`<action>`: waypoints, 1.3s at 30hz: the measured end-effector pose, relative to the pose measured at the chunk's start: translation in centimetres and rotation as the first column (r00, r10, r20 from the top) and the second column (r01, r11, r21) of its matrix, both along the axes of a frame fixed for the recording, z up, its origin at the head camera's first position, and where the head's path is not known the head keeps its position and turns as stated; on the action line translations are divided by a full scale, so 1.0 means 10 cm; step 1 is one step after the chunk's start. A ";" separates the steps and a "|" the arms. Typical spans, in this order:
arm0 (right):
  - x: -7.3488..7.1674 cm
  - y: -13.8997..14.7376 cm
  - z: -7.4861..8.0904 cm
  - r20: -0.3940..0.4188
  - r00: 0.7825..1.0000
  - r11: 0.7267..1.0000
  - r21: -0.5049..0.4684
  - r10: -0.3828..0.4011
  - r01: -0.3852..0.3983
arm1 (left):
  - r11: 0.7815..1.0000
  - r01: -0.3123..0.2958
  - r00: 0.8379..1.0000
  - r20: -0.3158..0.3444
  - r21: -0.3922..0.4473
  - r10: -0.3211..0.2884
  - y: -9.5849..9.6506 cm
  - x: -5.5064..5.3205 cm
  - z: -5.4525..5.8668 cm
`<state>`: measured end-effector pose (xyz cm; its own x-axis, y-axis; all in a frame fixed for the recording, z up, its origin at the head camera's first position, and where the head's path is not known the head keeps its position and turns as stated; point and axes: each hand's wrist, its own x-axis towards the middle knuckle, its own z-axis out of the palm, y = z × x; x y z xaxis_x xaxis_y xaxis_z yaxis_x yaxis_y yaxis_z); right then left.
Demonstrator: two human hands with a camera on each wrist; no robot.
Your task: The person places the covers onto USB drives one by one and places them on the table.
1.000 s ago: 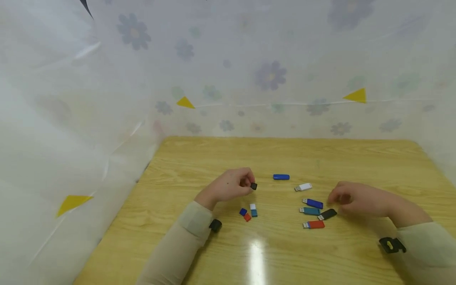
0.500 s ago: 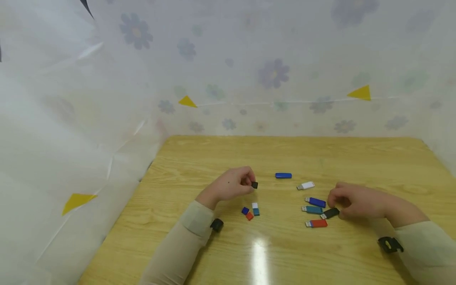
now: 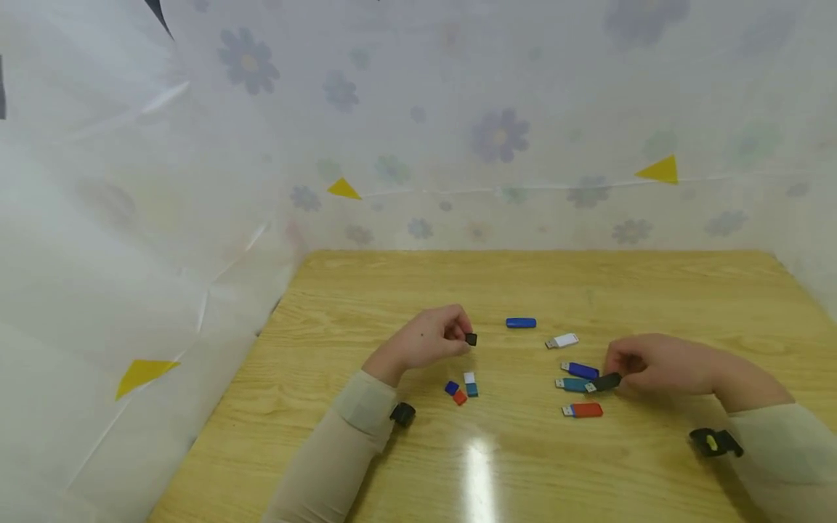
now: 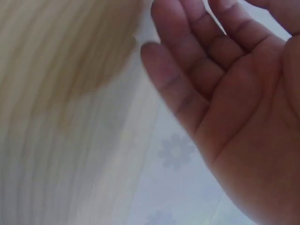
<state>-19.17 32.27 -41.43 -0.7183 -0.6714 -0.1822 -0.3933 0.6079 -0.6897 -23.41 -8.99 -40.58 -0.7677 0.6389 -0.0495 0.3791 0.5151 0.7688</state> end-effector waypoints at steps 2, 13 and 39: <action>0.01 -0.04 0.03 -0.012 1.000 1.000 -0.009 -0.026 0.026 | 1.000 0.004 1.000 0.001 0.005 -0.004 0.01 0.01 0.00; 0.08 -0.40 0.21 -0.184 0.947 0.955 -0.191 -0.263 0.228 | 0.999 0.001 0.998 0.059 0.041 -0.003 0.09 0.05 0.03; 0.20 -1.24 0.36 -0.187 0.925 0.926 -0.255 -0.330 0.279 | 0.991 0.013 1.000 -0.004 0.134 -0.012 0.33 0.30 0.17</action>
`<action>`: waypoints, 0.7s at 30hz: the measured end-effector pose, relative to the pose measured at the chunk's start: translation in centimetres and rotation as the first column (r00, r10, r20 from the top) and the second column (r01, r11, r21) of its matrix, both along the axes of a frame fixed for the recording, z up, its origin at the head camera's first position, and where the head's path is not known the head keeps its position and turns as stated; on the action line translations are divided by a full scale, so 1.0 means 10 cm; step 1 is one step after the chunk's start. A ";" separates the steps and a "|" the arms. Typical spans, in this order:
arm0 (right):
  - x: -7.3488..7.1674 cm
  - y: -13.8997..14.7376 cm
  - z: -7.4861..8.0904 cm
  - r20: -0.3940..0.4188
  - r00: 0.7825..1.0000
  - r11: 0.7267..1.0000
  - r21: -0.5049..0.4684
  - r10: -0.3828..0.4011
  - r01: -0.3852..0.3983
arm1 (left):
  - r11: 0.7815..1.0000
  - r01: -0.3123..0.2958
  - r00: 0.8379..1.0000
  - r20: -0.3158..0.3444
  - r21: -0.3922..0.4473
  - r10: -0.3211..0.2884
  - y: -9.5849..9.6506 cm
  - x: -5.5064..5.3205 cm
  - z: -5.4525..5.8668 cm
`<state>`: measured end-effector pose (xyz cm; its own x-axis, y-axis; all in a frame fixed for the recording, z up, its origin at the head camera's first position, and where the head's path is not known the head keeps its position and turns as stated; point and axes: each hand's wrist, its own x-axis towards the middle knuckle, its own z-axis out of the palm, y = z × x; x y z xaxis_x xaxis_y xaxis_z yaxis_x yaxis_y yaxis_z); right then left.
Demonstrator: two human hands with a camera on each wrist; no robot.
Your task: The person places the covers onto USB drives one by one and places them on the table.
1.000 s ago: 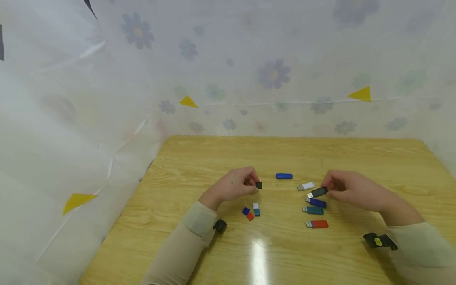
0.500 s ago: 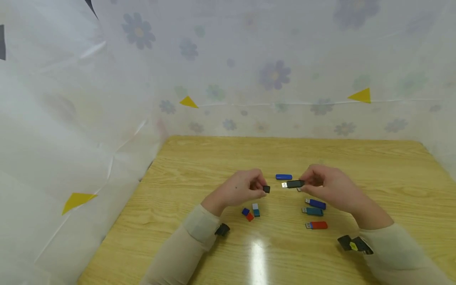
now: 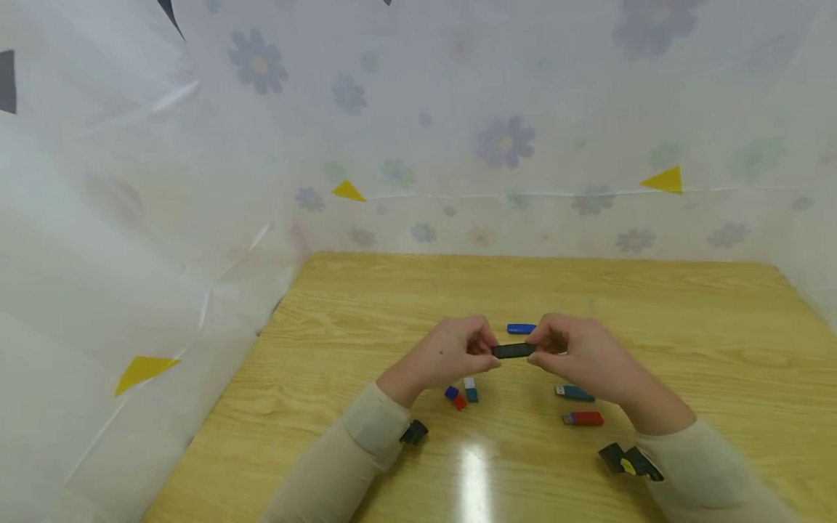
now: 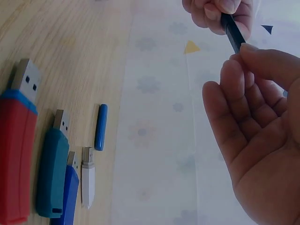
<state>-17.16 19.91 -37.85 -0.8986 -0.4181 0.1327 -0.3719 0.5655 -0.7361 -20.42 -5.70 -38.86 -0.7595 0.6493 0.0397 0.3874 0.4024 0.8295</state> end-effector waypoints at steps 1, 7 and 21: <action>0.01 -0.01 0.00 -0.001 1.000 1.000 -0.001 -0.009 0.009 | 1.000 -0.005 1.000 -0.004 0.002 0.005 0.01 0.01 0.00; 0.01 -0.04 -0.03 0.013 0.999 0.999 0.001 -0.047 0.047 | 0.999 -0.027 0.999 -0.033 0.017 0.028 0.03 0.02 -0.01; -0.09 0.02 -0.13 -0.280 0.960 0.996 0.091 0.000 0.026 | 0.999 -0.036 0.997 -0.071 0.024 0.038 -0.02 -0.01 0.01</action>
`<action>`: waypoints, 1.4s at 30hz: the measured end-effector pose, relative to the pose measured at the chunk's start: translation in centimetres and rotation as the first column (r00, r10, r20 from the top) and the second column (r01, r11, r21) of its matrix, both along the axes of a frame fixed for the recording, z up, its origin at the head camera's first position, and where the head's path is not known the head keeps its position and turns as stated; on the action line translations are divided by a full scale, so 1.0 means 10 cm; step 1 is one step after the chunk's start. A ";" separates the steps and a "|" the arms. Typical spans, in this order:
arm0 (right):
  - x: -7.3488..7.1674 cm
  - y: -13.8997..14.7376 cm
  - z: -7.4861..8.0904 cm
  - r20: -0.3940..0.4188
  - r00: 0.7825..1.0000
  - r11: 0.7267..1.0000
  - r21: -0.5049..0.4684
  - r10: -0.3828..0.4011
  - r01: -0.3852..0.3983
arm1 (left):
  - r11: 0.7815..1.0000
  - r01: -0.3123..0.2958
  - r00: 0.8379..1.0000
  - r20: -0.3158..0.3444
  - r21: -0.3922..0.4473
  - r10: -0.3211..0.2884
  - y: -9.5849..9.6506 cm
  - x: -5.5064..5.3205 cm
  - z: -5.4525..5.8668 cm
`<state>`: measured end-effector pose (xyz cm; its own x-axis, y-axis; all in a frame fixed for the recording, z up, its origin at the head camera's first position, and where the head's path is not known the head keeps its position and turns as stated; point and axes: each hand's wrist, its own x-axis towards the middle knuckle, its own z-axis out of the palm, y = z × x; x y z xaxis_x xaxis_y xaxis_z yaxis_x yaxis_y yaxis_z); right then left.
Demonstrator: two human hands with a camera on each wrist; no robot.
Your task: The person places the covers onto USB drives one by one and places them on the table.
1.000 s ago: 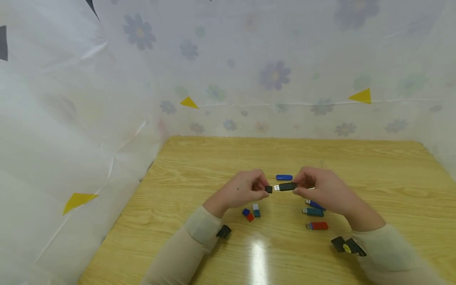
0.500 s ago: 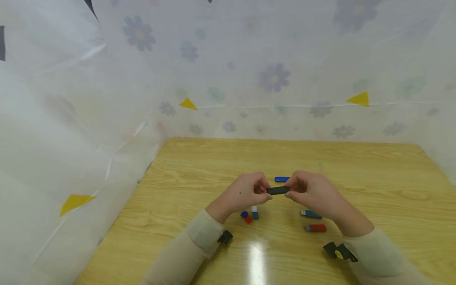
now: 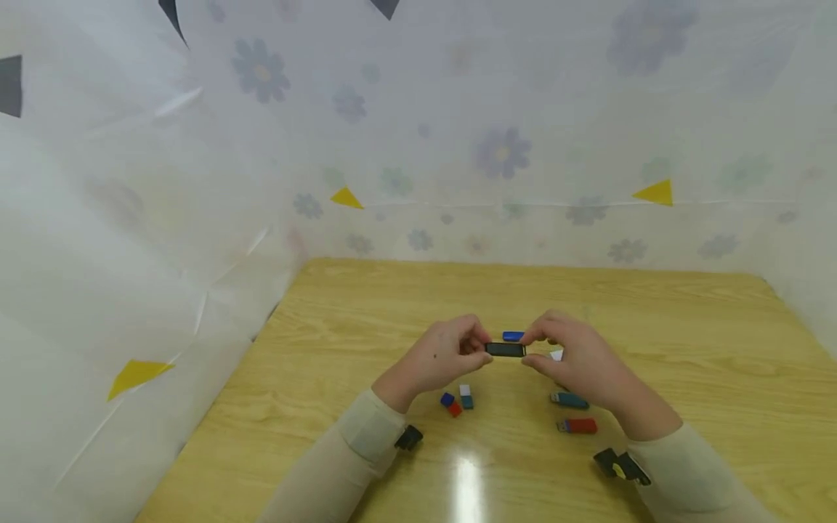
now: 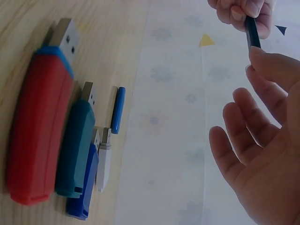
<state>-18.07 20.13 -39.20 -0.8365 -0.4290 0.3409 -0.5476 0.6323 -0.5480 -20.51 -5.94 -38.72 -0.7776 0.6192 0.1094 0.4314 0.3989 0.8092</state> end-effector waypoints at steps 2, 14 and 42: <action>-0.01 0.01 -0.03 -0.033 0.999 1.000 0.007 0.009 -0.009 | 1.000 -0.002 1.000 -0.001 0.002 0.002 0.00 0.00 -0.01; -0.14 0.23 -0.15 0.020 0.999 0.999 -0.012 -0.035 0.035 | 1.000 0.027 0.999 0.045 -0.013 -0.026 -0.02 -0.06 -0.08; -0.69 0.36 -0.35 0.350 0.936 0.976 0.216 -0.039 -0.040 | 0.999 -0.013 0.997 0.072 -0.049 0.016 -0.19 -0.23 -0.19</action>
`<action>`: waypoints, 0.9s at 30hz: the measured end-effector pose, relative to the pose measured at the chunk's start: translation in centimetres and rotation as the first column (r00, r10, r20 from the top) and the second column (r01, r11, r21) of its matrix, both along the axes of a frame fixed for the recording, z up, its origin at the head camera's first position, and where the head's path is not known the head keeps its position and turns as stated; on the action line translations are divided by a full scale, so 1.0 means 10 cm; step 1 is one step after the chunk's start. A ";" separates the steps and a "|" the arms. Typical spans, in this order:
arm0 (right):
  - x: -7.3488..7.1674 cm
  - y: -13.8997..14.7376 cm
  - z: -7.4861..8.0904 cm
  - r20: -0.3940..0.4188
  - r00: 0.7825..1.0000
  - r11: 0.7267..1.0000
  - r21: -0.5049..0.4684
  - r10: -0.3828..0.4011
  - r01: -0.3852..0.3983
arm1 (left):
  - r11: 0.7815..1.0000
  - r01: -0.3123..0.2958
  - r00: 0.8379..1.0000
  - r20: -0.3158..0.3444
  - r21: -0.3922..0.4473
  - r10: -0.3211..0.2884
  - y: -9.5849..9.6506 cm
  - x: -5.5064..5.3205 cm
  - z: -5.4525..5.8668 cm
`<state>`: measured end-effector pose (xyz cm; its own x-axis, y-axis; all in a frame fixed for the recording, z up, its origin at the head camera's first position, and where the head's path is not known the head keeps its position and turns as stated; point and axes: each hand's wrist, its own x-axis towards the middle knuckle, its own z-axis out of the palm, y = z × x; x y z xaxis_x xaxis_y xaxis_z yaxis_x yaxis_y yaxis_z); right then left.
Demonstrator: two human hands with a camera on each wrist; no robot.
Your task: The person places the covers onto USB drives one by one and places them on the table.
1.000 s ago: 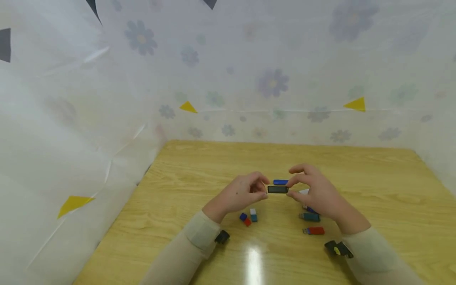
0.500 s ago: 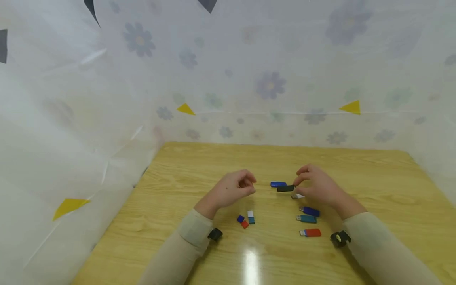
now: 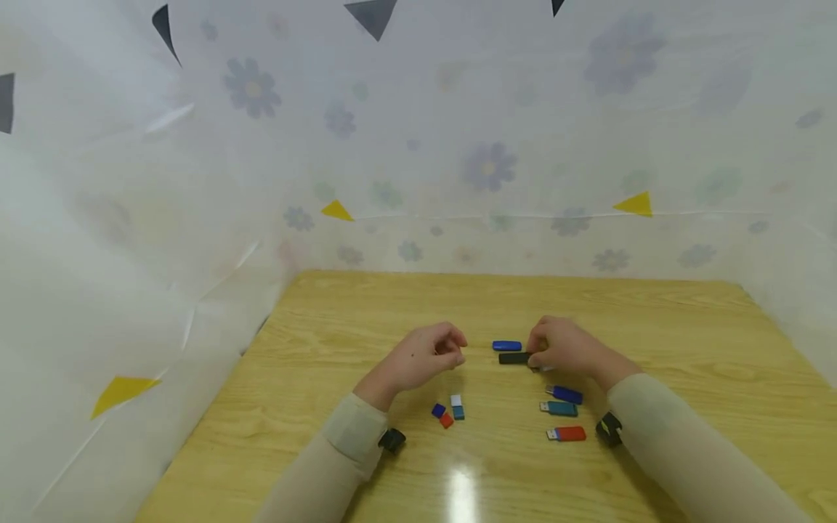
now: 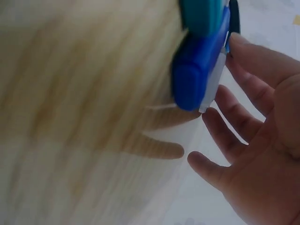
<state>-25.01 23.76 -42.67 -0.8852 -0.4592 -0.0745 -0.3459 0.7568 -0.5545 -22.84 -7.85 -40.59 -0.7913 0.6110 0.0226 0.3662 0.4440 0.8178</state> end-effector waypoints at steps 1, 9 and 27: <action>-0.01 -0.01 0.00 0.005 1.000 1.000 0.003 0.008 -0.008 | 1.000 0.002 1.000 0.000 -0.003 -0.002 -0.01 0.00 0.00; -0.16 -0.06 -0.02 -0.020 1.000 0.999 0.039 0.017 -0.017 | 1.000 0.024 1.000 0.008 -0.016 -0.024 -0.03 -0.03 0.01; -0.16 -0.08 0.08 -0.023 1.000 0.997 0.071 -0.019 0.020 | 0.996 0.046 0.999 -0.010 -0.080 -0.047 -0.01 -0.03 0.07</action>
<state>-26.56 22.98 -41.91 -0.8958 -0.4361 -0.0861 -0.3427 0.8008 -0.4913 -23.10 -7.90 -39.89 -0.7618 0.6476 -0.0187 0.3973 0.4897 0.7761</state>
